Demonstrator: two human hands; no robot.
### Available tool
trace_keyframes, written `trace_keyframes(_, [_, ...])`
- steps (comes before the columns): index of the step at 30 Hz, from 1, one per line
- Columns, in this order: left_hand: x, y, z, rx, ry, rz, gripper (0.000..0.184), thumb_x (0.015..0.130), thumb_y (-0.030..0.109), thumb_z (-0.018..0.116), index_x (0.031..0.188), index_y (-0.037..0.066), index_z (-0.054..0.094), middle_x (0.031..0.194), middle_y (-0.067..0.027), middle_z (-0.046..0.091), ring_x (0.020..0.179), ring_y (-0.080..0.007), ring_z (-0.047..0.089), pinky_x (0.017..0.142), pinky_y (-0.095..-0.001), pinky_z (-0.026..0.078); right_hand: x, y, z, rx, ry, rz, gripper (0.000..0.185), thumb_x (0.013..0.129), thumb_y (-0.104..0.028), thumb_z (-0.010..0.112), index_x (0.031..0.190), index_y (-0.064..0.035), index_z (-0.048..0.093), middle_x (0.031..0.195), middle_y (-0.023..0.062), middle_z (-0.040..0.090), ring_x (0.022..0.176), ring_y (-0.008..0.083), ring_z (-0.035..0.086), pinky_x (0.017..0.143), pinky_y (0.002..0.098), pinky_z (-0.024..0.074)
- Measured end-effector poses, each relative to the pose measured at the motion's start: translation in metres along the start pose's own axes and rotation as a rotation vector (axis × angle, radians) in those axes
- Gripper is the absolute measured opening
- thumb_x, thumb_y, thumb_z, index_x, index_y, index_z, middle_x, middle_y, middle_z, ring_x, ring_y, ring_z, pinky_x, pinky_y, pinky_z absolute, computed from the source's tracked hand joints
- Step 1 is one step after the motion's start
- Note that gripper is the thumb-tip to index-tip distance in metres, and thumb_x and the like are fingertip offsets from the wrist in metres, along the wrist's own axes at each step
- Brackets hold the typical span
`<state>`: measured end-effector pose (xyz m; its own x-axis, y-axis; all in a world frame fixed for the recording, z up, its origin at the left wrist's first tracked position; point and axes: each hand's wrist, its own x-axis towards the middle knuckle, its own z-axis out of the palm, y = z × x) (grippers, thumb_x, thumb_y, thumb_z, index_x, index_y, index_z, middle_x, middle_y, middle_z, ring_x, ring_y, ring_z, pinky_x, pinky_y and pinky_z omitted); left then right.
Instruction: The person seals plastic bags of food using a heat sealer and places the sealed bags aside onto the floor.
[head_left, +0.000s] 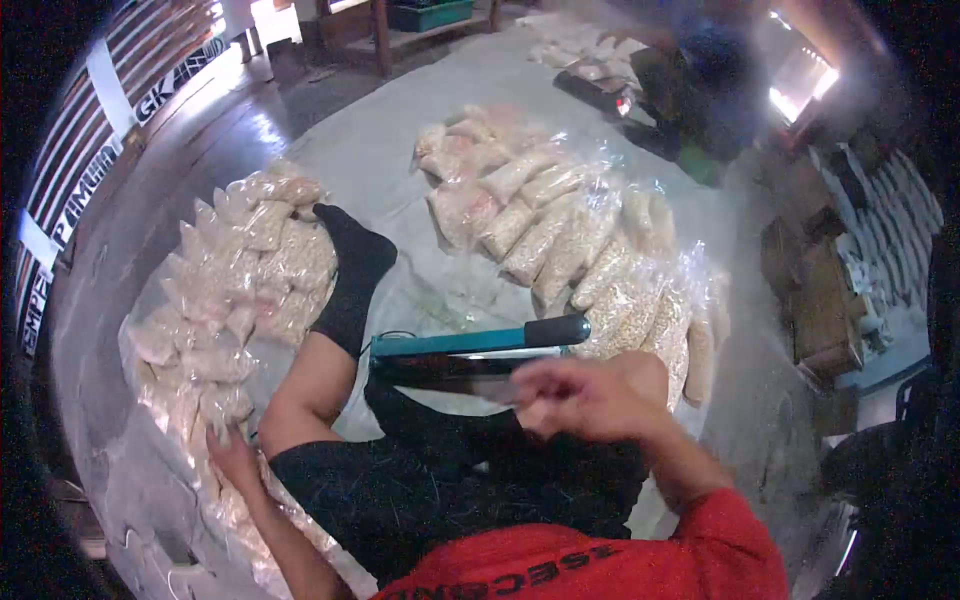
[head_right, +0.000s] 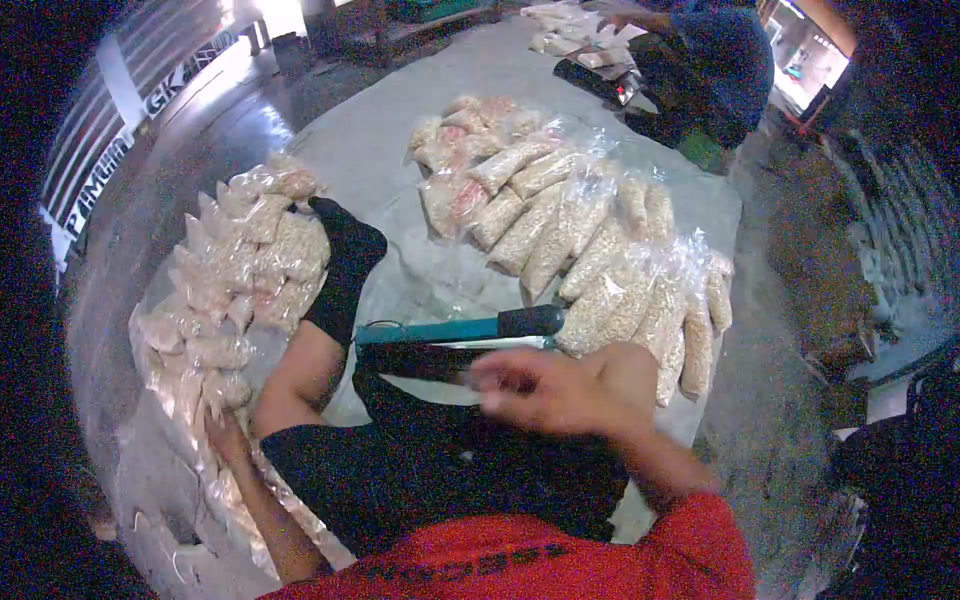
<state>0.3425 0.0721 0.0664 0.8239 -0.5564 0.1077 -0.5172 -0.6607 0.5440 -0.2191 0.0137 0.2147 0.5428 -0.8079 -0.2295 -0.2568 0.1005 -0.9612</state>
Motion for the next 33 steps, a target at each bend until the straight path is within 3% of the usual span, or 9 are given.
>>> trace_keyframes(1, [0.000, 0.031, 0.013, -0.277, 0.027, 0.108, 0.063, 0.102, 0.040, 0.057, 0.147, -0.003, 0.047, 0.150, -0.0241, 0.049, 0.136, -0.0346, 0.049, 0.114, -0.0452, 0.037, 0.013, -0.023, -0.022, 0.113, 0.072, 0.174, 0.043, 0.098, -0.028, 0.070, 0.135, -0.0088, 0.059, 0.109, 0.0051, 0.072, 0.093, 0.0136, 0.067, 0.079, 0.0298, 0.0564])
trace_keyframes(3, [0.001, 0.094, 0.053, -0.926, -0.204, -0.044, 0.068, 0.102, 0.045, 0.055, 0.149, -0.003, 0.044, 0.153, -0.0232, 0.045, 0.137, -0.0317, 0.048, 0.116, -0.0433, 0.035, 0.077, -0.026, -0.071, -0.016, 0.207, 0.031, 0.036, 0.102, -0.032, 0.064, 0.124, -0.0040, 0.066, 0.098, 0.0078, 0.073, 0.075, 0.0130, 0.066, 0.067, 0.0293, 0.0558])
trace_keyframes(5, [0.037, 0.111, 0.122, -0.497, -0.389, 0.274, 0.065, 0.100, 0.034, 0.061, 0.154, 0.005, 0.040, 0.153, -0.0203, 0.047, 0.137, -0.0347, 0.049, 0.114, -0.0400, 0.038, 0.150, -0.035, -0.093, -0.146, 0.368, 0.093, 0.040, 0.102, -0.036, 0.063, 0.121, -0.0002, 0.066, 0.094, 0.0090, 0.072, 0.074, 0.0136, 0.065, 0.069, 0.0303, 0.0541])
trace_keyframes(8, [0.029, 0.169, 0.199, -0.534, -0.295, 0.082, 0.067, 0.101, 0.040, 0.059, 0.152, 0.000, 0.040, 0.149, -0.0246, 0.050, 0.137, -0.0371, 0.049, 0.114, -0.0415, 0.038, 0.270, 0.027, -0.139, -0.648, 0.330, -0.030, 0.046, 0.092, -0.039, 0.074, 0.117, -0.0017, 0.066, 0.099, 0.0196, 0.072, 0.082, 0.0319, 0.071, 0.079, 0.0427, 0.0568])
trace_keyframes(11, [0.002, 0.203, 0.192, -0.282, -0.157, 0.374, 0.067, 0.097, 0.035, 0.064, 0.152, 0.004, 0.042, 0.141, -0.0258, 0.056, 0.127, -0.0384, 0.057, 0.107, -0.0420, 0.044, 0.362, 0.082, -0.171, -1.095, 0.418, -0.002, 0.048, 0.087, -0.039, 0.075, 0.119, -0.0033, 0.066, 0.100, 0.0218, 0.070, 0.095, 0.0394, 0.069, 0.090, 0.0468, 0.0540])
trace_keyframes(15, [0.018, 0.208, 0.183, -0.214, -0.359, 0.305, 0.064, 0.093, 0.025, 0.067, 0.152, 0.012, 0.044, 0.133, -0.0212, 0.064, 0.118, -0.0363, 0.064, 0.099, -0.0420, 0.051, 0.454, 0.137, -0.204, -1.263, 0.726, -0.372, 0.045, 0.086, -0.038, 0.072, 0.117, -0.0047, 0.067, 0.100, 0.0205, 0.070, 0.102, 0.0386, 0.068, 0.094, 0.0465, 0.0530])
trace_keyframes(18, [0.028, 0.194, 0.199, -0.246, -0.334, 0.301, 0.060, 0.096, 0.036, 0.068, 0.144, 0.004, 0.052, 0.123, -0.0195, 0.069, 0.104, -0.0305, 0.070, 0.093, -0.0409, 0.053, 0.486, 0.131, -0.201, -1.451, 0.700, -0.092, 0.029, 0.085, -0.028, 0.066, 0.103, -0.0056, 0.068, 0.097, 0.0174, 0.071, 0.097, 0.0377, 0.070, 0.087, 0.0470, 0.0564])
trace_keyframes(25, [0.029, 0.201, 0.189, -0.187, -0.392, 0.309, 0.054, 0.097, 0.038, 0.066, 0.137, 0.003, 0.059, 0.120, -0.0180, 0.070, 0.103, -0.0296, 0.070, 0.091, -0.0404, 0.053, 0.445, 0.053, -0.201, -1.363, 0.746, -0.268, 0.014, 0.084, -0.015, 0.062, 0.095, -0.0078, 0.068, 0.096, 0.0197, 0.070, 0.091, 0.0386, 0.068, 0.077, 0.0489, 0.0540])
trace_keyframes(33, [0.005, 0.193, 0.183, -0.526, -0.217, 0.391, 0.051, 0.098, 0.039, 0.066, 0.131, 0.000, 0.061, 0.117, -0.0209, 0.069, 0.104, -0.0355, 0.068, 0.093, -0.0429, 0.052, 0.214, -0.112, -0.140, -1.326, 0.666, -0.376, 0.018, 0.084, -0.006, 0.059, 0.100, -0.0070, 0.068, 0.094, 0.0222, 0.068, 0.088, 0.0438, 0.067, 0.076, 0.0514, 0.0538])
